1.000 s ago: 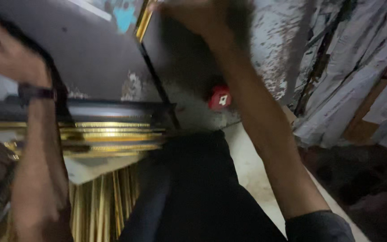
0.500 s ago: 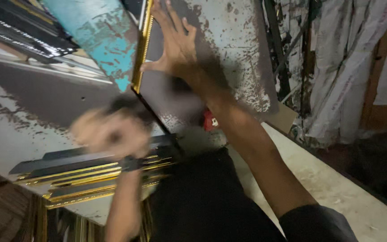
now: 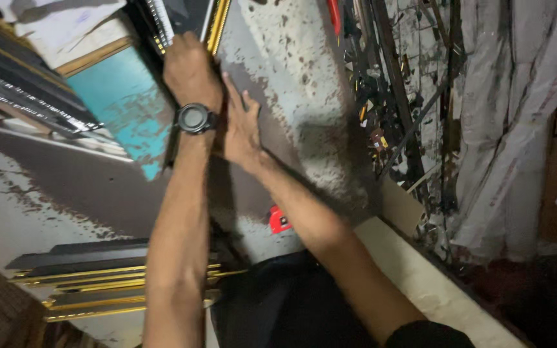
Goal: The person measures and cuts gold-colored frame molding pieces using a tape measure and a miter saw. They then assemble the cut pieces into rectangular frames on a workbench.
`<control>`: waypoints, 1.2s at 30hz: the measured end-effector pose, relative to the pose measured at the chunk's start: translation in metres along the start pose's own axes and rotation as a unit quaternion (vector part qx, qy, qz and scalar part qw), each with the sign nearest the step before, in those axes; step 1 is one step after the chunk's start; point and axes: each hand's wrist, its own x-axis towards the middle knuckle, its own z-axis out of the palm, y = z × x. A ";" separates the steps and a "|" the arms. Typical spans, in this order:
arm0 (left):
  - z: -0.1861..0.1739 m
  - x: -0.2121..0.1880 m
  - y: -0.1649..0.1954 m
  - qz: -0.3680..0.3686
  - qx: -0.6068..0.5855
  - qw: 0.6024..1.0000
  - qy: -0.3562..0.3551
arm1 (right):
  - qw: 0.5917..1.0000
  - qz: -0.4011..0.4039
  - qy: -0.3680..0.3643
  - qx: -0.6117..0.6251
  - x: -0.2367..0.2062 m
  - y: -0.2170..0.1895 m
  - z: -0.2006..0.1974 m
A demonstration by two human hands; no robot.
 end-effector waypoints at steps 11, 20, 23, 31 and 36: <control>0.021 -0.009 0.004 -0.075 -0.065 0.994 0.040 | 0.812 0.043 0.150 0.563 0.048 0.101 -0.041; 0.029 -0.016 -0.006 -0.058 -0.096 0.992 0.051 | 0.972 0.123 0.045 0.195 0.140 0.187 -0.072; 0.028 -0.015 -0.006 -0.061 -0.085 0.993 0.050 | 0.976 0.056 0.113 0.177 0.144 0.188 -0.070; 0.027 -0.015 -0.005 -0.061 -0.090 0.993 0.045 | 0.994 0.030 0.054 0.091 0.146 0.193 -0.068; 0.025 -0.014 -0.003 -0.055 -0.104 0.992 0.043 | 0.994 -0.008 0.099 0.050 0.149 0.199 -0.069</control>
